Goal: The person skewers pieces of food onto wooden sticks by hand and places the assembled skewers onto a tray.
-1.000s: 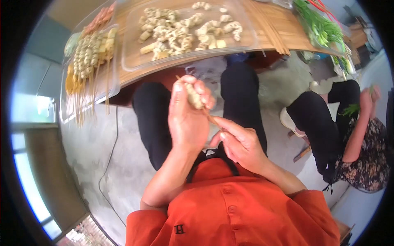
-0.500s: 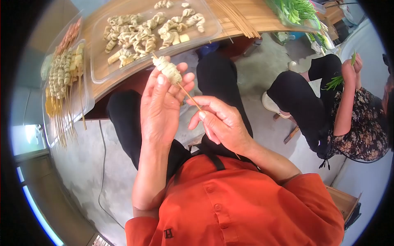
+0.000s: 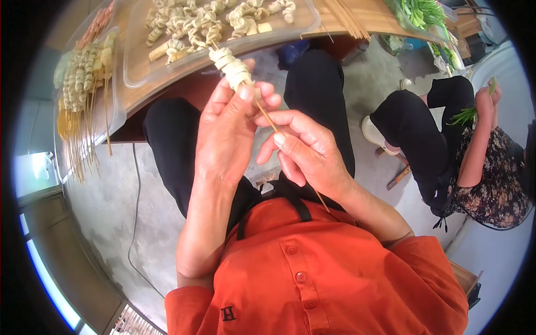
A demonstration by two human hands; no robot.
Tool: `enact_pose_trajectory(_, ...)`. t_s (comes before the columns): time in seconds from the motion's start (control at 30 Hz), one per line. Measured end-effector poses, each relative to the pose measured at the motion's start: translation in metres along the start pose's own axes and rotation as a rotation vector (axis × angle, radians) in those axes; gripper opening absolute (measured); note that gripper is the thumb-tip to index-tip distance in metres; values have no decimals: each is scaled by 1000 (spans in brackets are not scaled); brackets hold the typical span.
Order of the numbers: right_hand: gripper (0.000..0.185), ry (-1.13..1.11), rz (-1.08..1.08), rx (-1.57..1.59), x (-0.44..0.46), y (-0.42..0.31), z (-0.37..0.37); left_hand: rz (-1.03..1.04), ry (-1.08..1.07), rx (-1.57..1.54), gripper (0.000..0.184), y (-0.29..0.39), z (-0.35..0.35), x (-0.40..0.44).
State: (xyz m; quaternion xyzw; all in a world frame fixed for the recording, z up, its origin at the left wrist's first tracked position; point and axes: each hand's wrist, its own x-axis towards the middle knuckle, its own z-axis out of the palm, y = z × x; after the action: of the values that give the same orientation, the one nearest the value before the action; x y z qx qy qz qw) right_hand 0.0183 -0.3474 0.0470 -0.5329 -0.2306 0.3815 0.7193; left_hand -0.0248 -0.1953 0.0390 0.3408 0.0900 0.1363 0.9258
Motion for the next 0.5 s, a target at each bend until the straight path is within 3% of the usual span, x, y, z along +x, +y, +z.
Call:
enact_pose_trajectory(0.17, 31, 10, 99, 96, 9, -6, -1, -27, 61, 59, 52, 6, 6, 1)
enact_pose_trajectory(0.5, 30, -64, 107, 266, 1, -5, 0, 38, 19, -182, 47, 3, 0, 7)
